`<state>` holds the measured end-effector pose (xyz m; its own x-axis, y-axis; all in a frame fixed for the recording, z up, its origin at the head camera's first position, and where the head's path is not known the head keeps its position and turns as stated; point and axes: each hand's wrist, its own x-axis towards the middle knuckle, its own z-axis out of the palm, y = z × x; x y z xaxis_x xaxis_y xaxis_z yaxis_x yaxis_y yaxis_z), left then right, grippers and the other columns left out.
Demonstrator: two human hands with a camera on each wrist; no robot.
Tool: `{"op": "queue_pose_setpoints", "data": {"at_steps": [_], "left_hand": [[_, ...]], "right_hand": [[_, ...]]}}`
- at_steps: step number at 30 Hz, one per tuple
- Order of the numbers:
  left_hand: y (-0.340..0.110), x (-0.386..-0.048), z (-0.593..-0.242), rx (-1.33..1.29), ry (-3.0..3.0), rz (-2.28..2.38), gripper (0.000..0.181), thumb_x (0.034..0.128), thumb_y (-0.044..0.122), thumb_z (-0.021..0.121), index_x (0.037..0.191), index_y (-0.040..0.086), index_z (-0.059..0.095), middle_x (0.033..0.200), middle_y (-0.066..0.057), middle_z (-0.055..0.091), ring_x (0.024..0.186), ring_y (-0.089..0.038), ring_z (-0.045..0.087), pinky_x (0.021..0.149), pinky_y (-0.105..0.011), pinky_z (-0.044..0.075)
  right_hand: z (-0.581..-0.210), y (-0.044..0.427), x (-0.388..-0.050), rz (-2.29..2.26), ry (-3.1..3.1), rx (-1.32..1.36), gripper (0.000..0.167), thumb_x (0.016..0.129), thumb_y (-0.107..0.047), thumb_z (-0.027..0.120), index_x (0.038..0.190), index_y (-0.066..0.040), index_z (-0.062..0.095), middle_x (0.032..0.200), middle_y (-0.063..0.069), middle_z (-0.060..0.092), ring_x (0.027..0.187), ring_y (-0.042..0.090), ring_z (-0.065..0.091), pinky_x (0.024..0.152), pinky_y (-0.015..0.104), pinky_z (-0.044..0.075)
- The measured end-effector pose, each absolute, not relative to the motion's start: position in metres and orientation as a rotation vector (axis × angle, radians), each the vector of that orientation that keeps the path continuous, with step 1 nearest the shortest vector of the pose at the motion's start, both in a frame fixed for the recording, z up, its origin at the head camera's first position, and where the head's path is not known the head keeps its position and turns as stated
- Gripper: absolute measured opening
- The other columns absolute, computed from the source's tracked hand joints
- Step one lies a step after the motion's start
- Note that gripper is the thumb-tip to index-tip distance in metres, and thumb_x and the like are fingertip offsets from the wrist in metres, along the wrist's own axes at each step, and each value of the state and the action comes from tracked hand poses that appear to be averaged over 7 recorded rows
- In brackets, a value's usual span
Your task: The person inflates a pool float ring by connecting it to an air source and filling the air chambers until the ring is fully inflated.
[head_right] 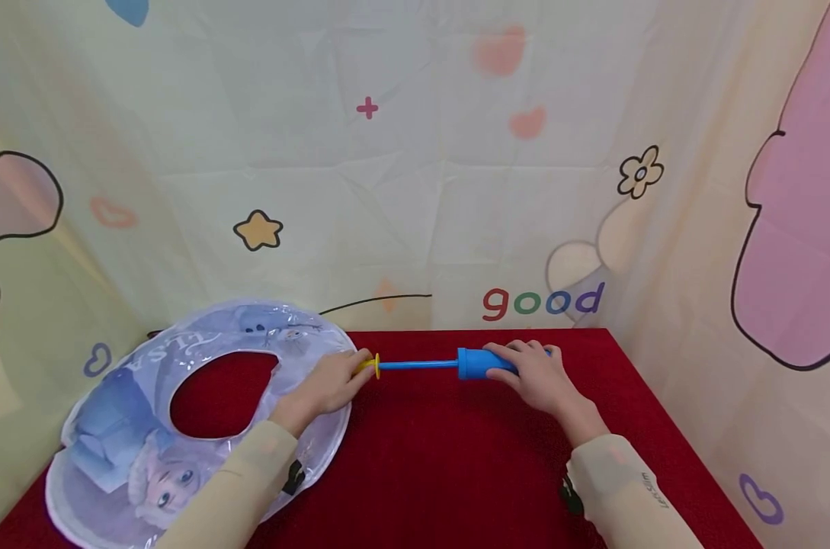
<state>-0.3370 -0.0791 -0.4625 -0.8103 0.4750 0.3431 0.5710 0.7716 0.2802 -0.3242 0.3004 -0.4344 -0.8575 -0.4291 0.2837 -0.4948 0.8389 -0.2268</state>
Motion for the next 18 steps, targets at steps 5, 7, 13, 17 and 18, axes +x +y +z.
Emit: {"op": "queue_pose_setpoints", "data": {"at_steps": [5, 7, 13, 17, 18], "left_hand": [[-0.083, -0.337, -0.467, -0.786, -2.743, -0.485, 0.027, 0.1088, 0.031, 0.043, 0.12, 0.013, 0.06, 0.101, -0.008, 0.064, 0.102, -0.034, 0.062, 0.092, -0.054, 0.045], [-0.082, -0.337, -0.468, -0.782, -2.766, -0.467, 0.032, 0.109, 0.032, 0.041, 0.127, 0.013, 0.059, 0.11, -0.011, 0.065, 0.11, -0.036, 0.061, 0.096, -0.056, 0.043], [-0.076, -0.335, -0.467, -0.745, -2.818, -0.399, 0.031, 0.1092, 0.031, 0.04, 0.13, 0.015, 0.056, 0.111, -0.01, 0.062, 0.112, -0.034, 0.057, 0.094, -0.058, 0.043], [-0.07, -0.335, -0.471, -0.719, -2.816, -0.295, 0.028, 0.1097, 0.033, 0.037, 0.127, 0.017, 0.053, 0.108, -0.011, 0.06, 0.109, -0.033, 0.057, 0.091, -0.061, 0.044], [-0.068, -0.335, -0.471, -0.713, -2.807, -0.285, 0.027, 0.1096, 0.033, 0.037, 0.125, 0.018, 0.052, 0.104, -0.011, 0.059, 0.106, -0.033, 0.057, 0.088, -0.06, 0.044]], "right_hand": [[-0.436, 0.273, -0.329, 0.372, -2.78, 0.738, 0.054, 0.101, -0.041, 0.064, 0.148, -0.015, 0.055, 0.134, 0.02, 0.059, 0.121, 0.043, 0.051, 0.095, 0.066, 0.031], [-0.435, 0.258, -0.328, 0.348, -2.782, 0.748, 0.054, 0.101, -0.041, 0.064, 0.147, -0.016, 0.055, 0.133, 0.019, 0.06, 0.12, 0.042, 0.051, 0.094, 0.066, 0.032], [-0.435, 0.209, -0.325, 0.315, -2.802, 0.751, 0.053, 0.101, -0.042, 0.064, 0.147, -0.017, 0.056, 0.129, 0.016, 0.06, 0.117, 0.04, 0.052, 0.094, 0.064, 0.033], [-0.438, 0.186, -0.327, 0.309, -2.811, 0.764, 0.053, 0.101, -0.043, 0.062, 0.147, -0.018, 0.056, 0.128, 0.015, 0.061, 0.114, 0.038, 0.054, 0.094, 0.063, 0.035], [-0.439, 0.182, -0.328, 0.308, -2.812, 0.764, 0.053, 0.101, -0.044, 0.062, 0.148, -0.019, 0.056, 0.128, 0.014, 0.061, 0.114, 0.037, 0.054, 0.094, 0.063, 0.035]]}}
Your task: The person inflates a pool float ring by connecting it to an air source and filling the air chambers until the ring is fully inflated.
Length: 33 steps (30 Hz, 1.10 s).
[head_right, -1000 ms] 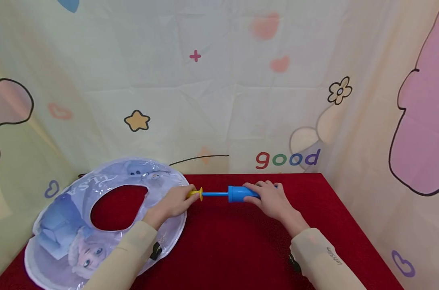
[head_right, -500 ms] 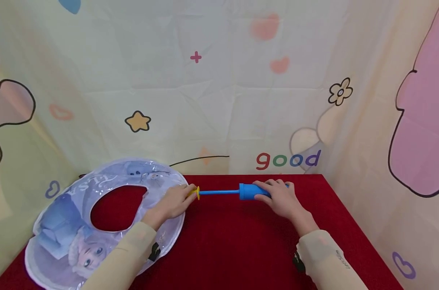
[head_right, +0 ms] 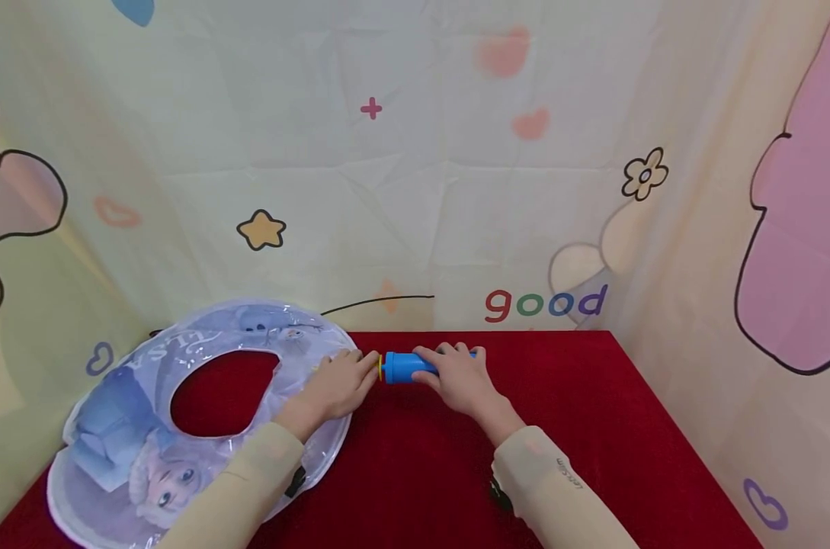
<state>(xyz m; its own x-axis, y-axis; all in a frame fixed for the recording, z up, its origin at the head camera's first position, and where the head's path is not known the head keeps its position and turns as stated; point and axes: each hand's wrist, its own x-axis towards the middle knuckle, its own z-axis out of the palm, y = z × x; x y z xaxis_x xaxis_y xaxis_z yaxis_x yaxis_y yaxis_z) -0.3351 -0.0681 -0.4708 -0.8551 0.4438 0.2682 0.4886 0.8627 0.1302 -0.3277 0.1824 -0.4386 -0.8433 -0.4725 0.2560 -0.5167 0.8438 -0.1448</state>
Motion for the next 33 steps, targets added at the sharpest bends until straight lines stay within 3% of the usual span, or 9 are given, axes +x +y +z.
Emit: {"op": "queue_pose_setpoints", "data": {"at_steps": [8, 24, 33], "left_hand": [[-0.067, -0.332, -0.469, -0.667, -2.804, -0.363, 0.02, 0.1066, 0.035, 0.039, 0.11, 0.022, 0.054, 0.092, -0.011, 0.059, 0.097, -0.033, 0.058, 0.081, -0.058, 0.043], [-0.072, -0.334, -0.467, -0.67, -2.793, -0.353, 0.023, 0.107, 0.036, 0.041, 0.117, 0.025, 0.059, 0.097, -0.008, 0.058, 0.097, -0.033, 0.056, 0.085, -0.052, 0.042], [-0.067, -0.333, -0.469, -0.717, -2.746, -0.341, 0.012, 0.1049, 0.028, 0.045, 0.104, 0.024, 0.057, 0.088, -0.002, 0.05, 0.092, -0.025, 0.051, 0.079, -0.047, 0.04]], "right_hand": [[-0.444, 0.191, -0.327, 0.371, -2.846, 0.753, 0.054, 0.101, -0.045, 0.062, 0.149, -0.02, 0.054, 0.13, 0.014, 0.06, 0.114, 0.035, 0.054, 0.093, 0.059, 0.035], [-0.442, 0.287, -0.326, 0.45, -2.834, 0.736, 0.053, 0.1, -0.039, 0.066, 0.146, -0.018, 0.056, 0.128, 0.016, 0.061, 0.116, 0.041, 0.053, 0.093, 0.066, 0.035], [-0.451, 0.252, -0.327, 0.41, -2.795, 0.763, 0.052, 0.101, -0.042, 0.063, 0.146, -0.017, 0.056, 0.128, 0.015, 0.062, 0.113, 0.04, 0.054, 0.089, 0.062, 0.037]]}}
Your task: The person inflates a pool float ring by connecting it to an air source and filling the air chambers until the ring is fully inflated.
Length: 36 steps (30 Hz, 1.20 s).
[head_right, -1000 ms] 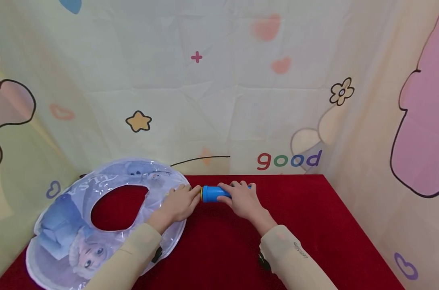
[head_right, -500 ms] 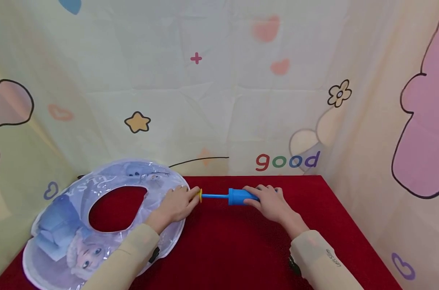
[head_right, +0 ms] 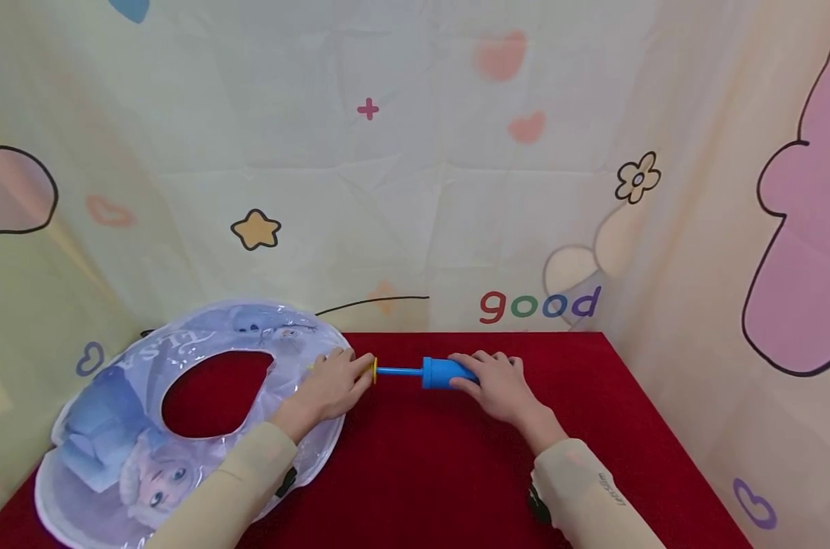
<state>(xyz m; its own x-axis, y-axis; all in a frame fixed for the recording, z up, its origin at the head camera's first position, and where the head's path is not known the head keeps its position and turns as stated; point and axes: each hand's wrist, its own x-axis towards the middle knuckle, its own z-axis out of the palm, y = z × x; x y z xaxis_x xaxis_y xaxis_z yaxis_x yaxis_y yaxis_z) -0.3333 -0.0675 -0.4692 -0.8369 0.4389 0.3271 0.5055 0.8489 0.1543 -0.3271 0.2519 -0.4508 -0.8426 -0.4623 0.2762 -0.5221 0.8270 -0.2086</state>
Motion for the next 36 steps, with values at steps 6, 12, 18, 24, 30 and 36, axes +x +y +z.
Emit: {"op": "queue_pose_setpoints", "data": {"at_steps": [6, 12, 18, 24, 30, 36], "left_hand": [[-0.068, -0.331, -0.466, -0.723, -2.74, -0.341, 0.016, 0.1046, 0.028, 0.047, 0.113, 0.022, 0.06, 0.092, -0.003, 0.052, 0.093, -0.025, 0.052, 0.08, -0.047, 0.042], [-0.07, -0.331, -0.468, -0.723, -2.721, -0.357, 0.022, 0.1052, 0.03, 0.047, 0.119, 0.022, 0.061, 0.093, -0.005, 0.053, 0.091, -0.024, 0.052, 0.079, -0.046, 0.043], [-0.071, -0.334, -0.473, -0.714, -2.696, -0.355, 0.02, 0.1029, 0.032, 0.047, 0.116, 0.025, 0.06, 0.091, -0.006, 0.053, 0.086, -0.025, 0.053, 0.075, -0.045, 0.041], [-0.07, -0.333, -0.471, -0.697, -2.7, -0.351, 0.018, 0.1032, 0.033, 0.047, 0.114, 0.026, 0.061, 0.09, -0.005, 0.053, 0.087, -0.027, 0.054, 0.075, -0.047, 0.04], [-0.069, -0.335, -0.47, -0.701, -2.712, -0.352, 0.018, 0.1025, 0.031, 0.048, 0.113, 0.025, 0.061, 0.091, -0.006, 0.055, 0.091, -0.028, 0.056, 0.077, -0.05, 0.041], [-0.07, -0.336, -0.468, -0.687, -2.71, -0.363, 0.014, 0.1021, 0.03, 0.05, 0.109, 0.024, 0.06, 0.09, -0.008, 0.055, 0.092, -0.03, 0.056, 0.079, -0.051, 0.042]], "right_hand": [[-0.45, 0.203, -0.33, 0.401, -2.789, 0.766, 0.052, 0.101, -0.043, 0.063, 0.146, -0.019, 0.056, 0.128, 0.013, 0.061, 0.111, 0.039, 0.055, 0.09, 0.058, 0.035], [-0.45, 0.178, -0.326, 0.378, -2.757, 0.763, 0.051, 0.101, -0.045, 0.063, 0.145, -0.019, 0.057, 0.129, 0.012, 0.062, 0.109, 0.038, 0.056, 0.09, 0.06, 0.036], [-0.454, 0.192, -0.323, 0.351, -2.737, 0.738, 0.052, 0.101, -0.045, 0.062, 0.146, -0.02, 0.056, 0.128, 0.012, 0.062, 0.11, 0.038, 0.054, 0.091, 0.06, 0.035], [-0.455, 0.235, -0.32, 0.392, -2.725, 0.717, 0.052, 0.101, -0.042, 0.064, 0.146, -0.019, 0.056, 0.129, 0.013, 0.061, 0.113, 0.042, 0.052, 0.092, 0.062, 0.034], [-0.45, 0.28, -0.316, 0.426, -2.784, 0.681, 0.052, 0.101, -0.04, 0.064, 0.147, -0.018, 0.054, 0.131, 0.017, 0.06, 0.116, 0.046, 0.05, 0.094, 0.067, 0.033], [-0.446, 0.302, -0.319, 0.425, -2.831, 0.657, 0.055, 0.101, -0.042, 0.063, 0.148, -0.016, 0.053, 0.134, 0.019, 0.059, 0.117, 0.045, 0.05, 0.092, 0.068, 0.035]]}}
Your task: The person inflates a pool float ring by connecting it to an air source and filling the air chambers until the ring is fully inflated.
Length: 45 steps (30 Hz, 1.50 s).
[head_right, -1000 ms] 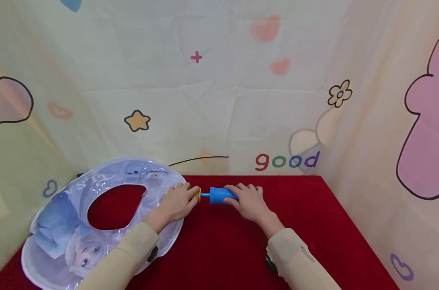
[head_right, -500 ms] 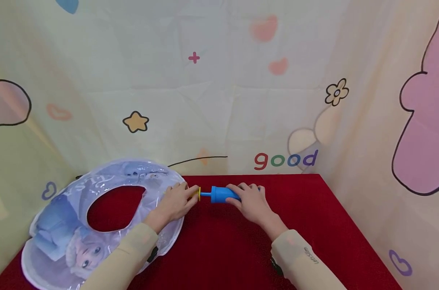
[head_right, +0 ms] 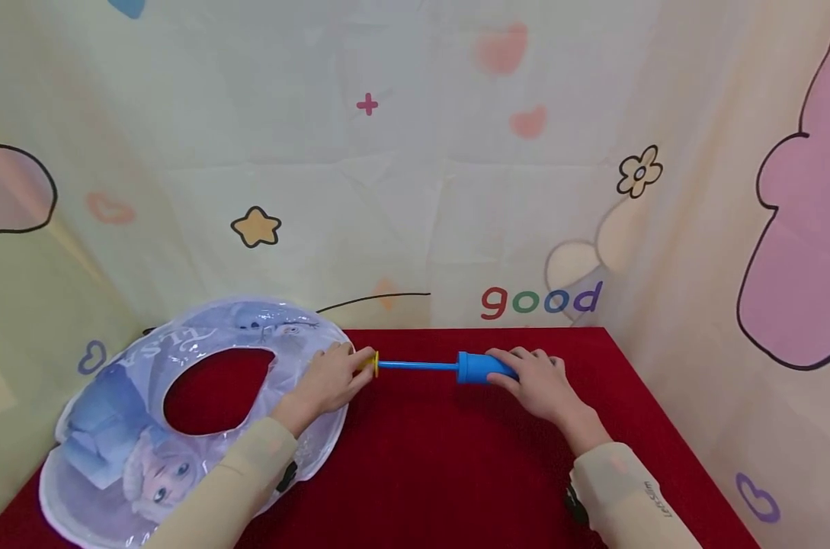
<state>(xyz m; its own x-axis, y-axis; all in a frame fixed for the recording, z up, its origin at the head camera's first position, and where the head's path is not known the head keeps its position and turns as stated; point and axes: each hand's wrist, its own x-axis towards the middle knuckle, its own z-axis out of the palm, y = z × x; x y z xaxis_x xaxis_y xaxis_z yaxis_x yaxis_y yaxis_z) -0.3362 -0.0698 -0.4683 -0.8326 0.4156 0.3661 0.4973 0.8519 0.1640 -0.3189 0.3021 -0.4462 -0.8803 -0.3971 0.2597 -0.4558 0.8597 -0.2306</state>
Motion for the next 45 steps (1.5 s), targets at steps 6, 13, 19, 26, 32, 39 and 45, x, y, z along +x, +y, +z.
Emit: {"op": "queue_pose_setpoints", "data": {"at_steps": [6, 13, 19, 26, 32, 39, 45], "left_hand": [[-0.072, -0.331, -0.468, -0.69, -2.747, -0.315, 0.012, 0.1034, 0.029, 0.048, 0.107, 0.023, 0.058, 0.089, -0.005, 0.052, 0.091, -0.027, 0.054, 0.078, -0.05, 0.043], [-0.069, -0.329, -0.466, -0.698, -2.729, -0.326, 0.011, 0.1033, 0.028, 0.047, 0.103, 0.023, 0.056, 0.089, -0.004, 0.052, 0.092, -0.026, 0.054, 0.077, -0.05, 0.043], [-0.066, -0.331, -0.463, -0.686, -2.72, -0.366, 0.014, 0.1038, 0.029, 0.045, 0.107, 0.022, 0.058, 0.091, -0.005, 0.054, 0.093, -0.025, 0.055, 0.079, -0.051, 0.043], [-0.064, -0.334, -0.467, -0.65, -2.717, -0.381, 0.016, 0.1036, 0.032, 0.045, 0.107, 0.023, 0.058, 0.085, -0.003, 0.05, 0.089, -0.024, 0.055, 0.076, -0.046, 0.04], [-0.066, -0.335, -0.467, -0.649, -2.705, -0.409, 0.014, 0.1023, 0.032, 0.049, 0.104, 0.022, 0.058, 0.083, -0.001, 0.049, 0.087, -0.024, 0.055, 0.074, -0.046, 0.04], [-0.067, -0.336, -0.462, -0.662, -2.705, -0.423, 0.016, 0.1024, 0.032, 0.049, 0.106, 0.022, 0.06, 0.084, -0.002, 0.052, 0.088, -0.026, 0.057, 0.074, -0.047, 0.041], [-0.07, -0.334, -0.459, -0.646, -2.728, -0.4, 0.016, 0.1024, 0.031, 0.048, 0.106, 0.021, 0.06, 0.085, -0.003, 0.053, 0.091, -0.029, 0.058, 0.075, -0.048, 0.042]], "right_hand": [[-0.45, 0.282, -0.322, 0.442, -2.825, 0.675, 0.053, 0.101, -0.043, 0.063, 0.147, -0.017, 0.055, 0.133, 0.017, 0.06, 0.118, 0.044, 0.05, 0.089, 0.068, 0.036], [-0.445, 0.227, -0.323, 0.436, -2.814, 0.696, 0.053, 0.1, -0.043, 0.064, 0.147, -0.019, 0.056, 0.132, 0.015, 0.06, 0.119, 0.043, 0.05, 0.09, 0.067, 0.034], [-0.434, 0.188, -0.324, 0.405, -2.818, 0.732, 0.053, 0.101, -0.047, 0.062, 0.146, -0.02, 0.057, 0.129, 0.013, 0.061, 0.115, 0.041, 0.051, 0.088, 0.063, 0.036], [-0.437, 0.197, -0.329, 0.41, -2.829, 0.73, 0.053, 0.1, -0.047, 0.062, 0.147, -0.022, 0.056, 0.131, 0.011, 0.06, 0.118, 0.038, 0.05, 0.091, 0.065, 0.035], [-0.438, 0.237, -0.331, 0.37, -2.829, 0.725, 0.055, 0.101, -0.045, 0.063, 0.149, -0.02, 0.054, 0.136, 0.015, 0.058, 0.123, 0.042, 0.048, 0.093, 0.068, 0.034], [-0.43, 0.284, -0.327, 0.354, -2.824, 0.693, 0.056, 0.1, -0.043, 0.065, 0.148, -0.017, 0.054, 0.136, 0.02, 0.057, 0.122, 0.044, 0.048, 0.09, 0.068, 0.037], [-0.428, 0.299, -0.324, 0.367, -2.838, 0.685, 0.056, 0.1, -0.041, 0.065, 0.148, -0.015, 0.054, 0.135, 0.021, 0.057, 0.122, 0.046, 0.047, 0.089, 0.068, 0.038]]}}
